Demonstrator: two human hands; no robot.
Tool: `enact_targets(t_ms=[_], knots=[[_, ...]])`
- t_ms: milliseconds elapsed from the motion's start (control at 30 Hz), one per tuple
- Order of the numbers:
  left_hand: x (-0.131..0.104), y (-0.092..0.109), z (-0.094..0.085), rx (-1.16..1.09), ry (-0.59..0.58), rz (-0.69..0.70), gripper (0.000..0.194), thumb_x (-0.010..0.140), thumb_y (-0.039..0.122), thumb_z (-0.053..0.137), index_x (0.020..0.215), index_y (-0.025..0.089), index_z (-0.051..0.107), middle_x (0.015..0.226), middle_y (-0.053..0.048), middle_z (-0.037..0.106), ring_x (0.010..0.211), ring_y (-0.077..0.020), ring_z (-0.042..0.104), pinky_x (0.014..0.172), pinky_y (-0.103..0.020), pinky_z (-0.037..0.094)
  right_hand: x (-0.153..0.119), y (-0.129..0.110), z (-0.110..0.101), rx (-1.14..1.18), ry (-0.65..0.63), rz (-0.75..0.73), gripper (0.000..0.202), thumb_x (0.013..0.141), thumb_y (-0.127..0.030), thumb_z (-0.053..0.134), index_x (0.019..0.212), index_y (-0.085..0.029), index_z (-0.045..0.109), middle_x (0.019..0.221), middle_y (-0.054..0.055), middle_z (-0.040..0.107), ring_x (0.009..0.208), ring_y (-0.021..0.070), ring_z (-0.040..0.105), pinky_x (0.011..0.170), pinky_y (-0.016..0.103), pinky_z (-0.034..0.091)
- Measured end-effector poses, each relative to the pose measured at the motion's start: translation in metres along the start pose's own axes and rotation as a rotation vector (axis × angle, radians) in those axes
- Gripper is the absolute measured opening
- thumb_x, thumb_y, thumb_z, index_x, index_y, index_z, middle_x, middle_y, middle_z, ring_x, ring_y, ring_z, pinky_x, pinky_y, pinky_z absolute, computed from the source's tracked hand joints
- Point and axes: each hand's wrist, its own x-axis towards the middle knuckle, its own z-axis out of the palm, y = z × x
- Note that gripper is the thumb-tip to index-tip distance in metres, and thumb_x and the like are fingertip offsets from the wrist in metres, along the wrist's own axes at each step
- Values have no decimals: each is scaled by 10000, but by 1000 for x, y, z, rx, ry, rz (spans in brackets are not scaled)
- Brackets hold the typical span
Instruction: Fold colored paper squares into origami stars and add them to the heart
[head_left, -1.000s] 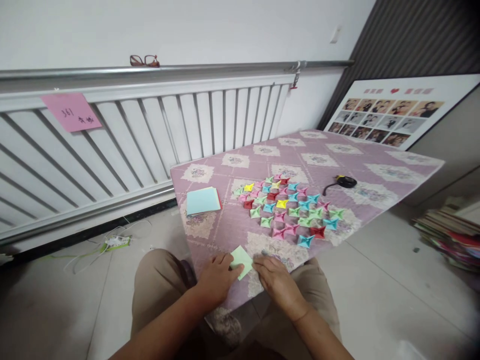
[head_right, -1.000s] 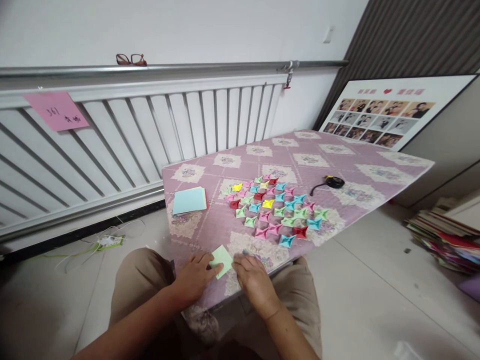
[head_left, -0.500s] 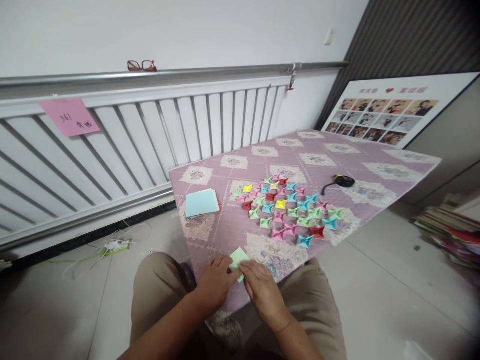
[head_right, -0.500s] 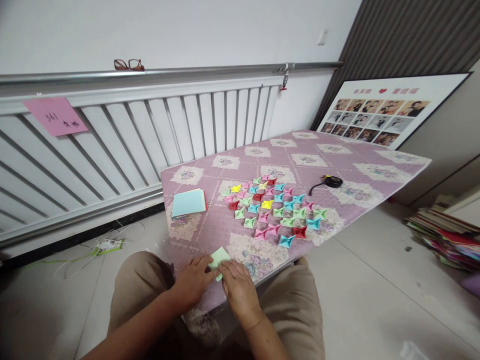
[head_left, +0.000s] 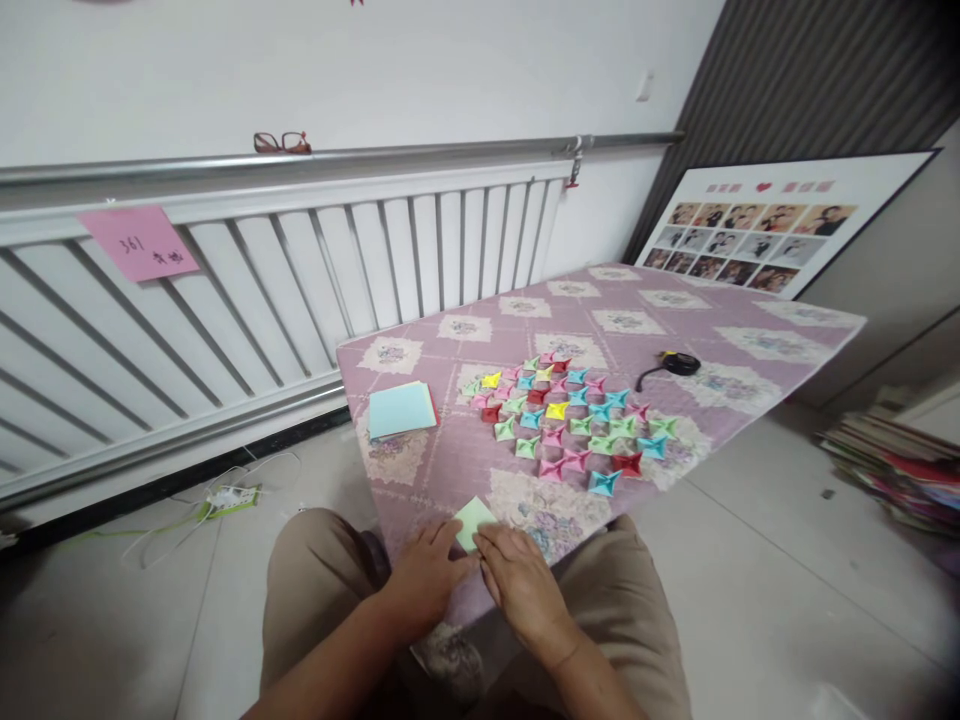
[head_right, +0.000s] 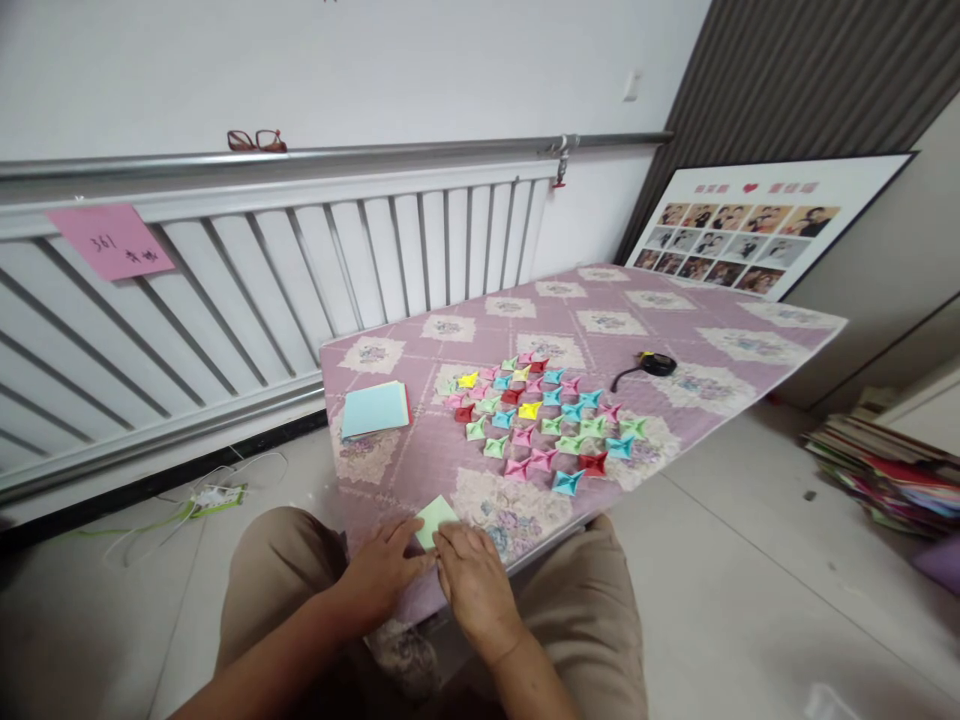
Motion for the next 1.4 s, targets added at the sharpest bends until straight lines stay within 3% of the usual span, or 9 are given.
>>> enact_targets(t_ms=[200, 500, 667, 800, 1000, 1133, 1233, 1300, 1400], knots=[[-3, 0, 1, 1, 3, 0, 402, 903, 282, 500, 1288, 391, 466, 1423, -75, 335, 1246, -294, 358, 992, -483, 337, -7, 0, -3, -59, -40, 18, 348, 852, -176, 512, 1191, -238, 561, 1188, 71, 622, 1124, 229, 536, 957, 452, 359], [-3, 2, -6, -30, -58, -21, 485, 883, 246, 526, 1320, 422, 408, 1432, -77, 327, 1256, -292, 364, 995, -462, 341, -29, 27, -16, -186, 61, 158, 290, 884, -279, 501, 1165, -257, 569, 1199, 81, 625, 1128, 271, 537, 930, 514, 326], [-3, 5, -4, -12, -35, -34, 444, 901, 266, 499, 1311, 418, 428, 1419, -76, 352, 1253, -288, 368, 1001, -469, 339, -17, 5, -15, -100, 103, 173, 268, 890, -271, 496, 1145, -240, 574, 1182, 88, 633, 1120, 264, 543, 963, 524, 305], [-2, 5, 0, -1, -1, -39, 361, 904, 274, 491, 1254, 357, 518, 1417, -66, 361, 1257, -278, 361, 1021, -465, 332, -7, -16, -4, -6, 41, 92, 288, 872, -293, 535, 1154, -248, 574, 1164, 68, 644, 1111, 249, 551, 994, 508, 298], [-3, 2, 11, -28, 30, -47, 417, 886, 285, 537, 1276, 419, 477, 1424, -65, 368, 1247, -286, 388, 1020, -483, 337, -20, 0, 4, 8, 65, 71, 290, 885, -300, 521, 1169, -270, 567, 1171, 51, 643, 1106, 248, 549, 972, 472, 311], [-5, 2, 15, -48, 66, -60, 420, 892, 240, 530, 1252, 452, 490, 1426, -42, 374, 1242, -276, 394, 1014, -487, 343, -14, 10, 1, 28, 76, 127, 189, 878, -265, 528, 1047, -275, 611, 1070, 27, 671, 1029, 234, 567, 914, 427, 340], [-5, 3, 17, -76, 92, -64, 418, 886, 250, 545, 1240, 467, 492, 1420, -33, 379, 1245, -266, 387, 1008, -491, 344, 5, 11, -2, 13, 26, 245, 78, 838, -217, 565, 784, -240, 617, 845, 27, 661, 847, 216, 578, 787, 372, 382], [-6, 3, 18, -88, 109, -57, 422, 880, 256, 554, 1240, 465, 489, 1411, -34, 386, 1248, -258, 378, 1008, -490, 341, 18, 12, -3, -22, -7, 291, 136, 801, -205, 596, 670, -226, 567, 761, 26, 629, 776, 212, 564, 723, 351, 379], [-7, 2, 17, -99, 111, -48, 430, 873, 232, 551, 1240, 448, 493, 1397, -34, 400, 1249, -259, 369, 1013, -491, 329, 31, 16, -5, -34, -33, 329, 108, 760, -207, 635, 694, -230, 553, 752, 23, 612, 758, 213, 558, 687, 339, 364]])
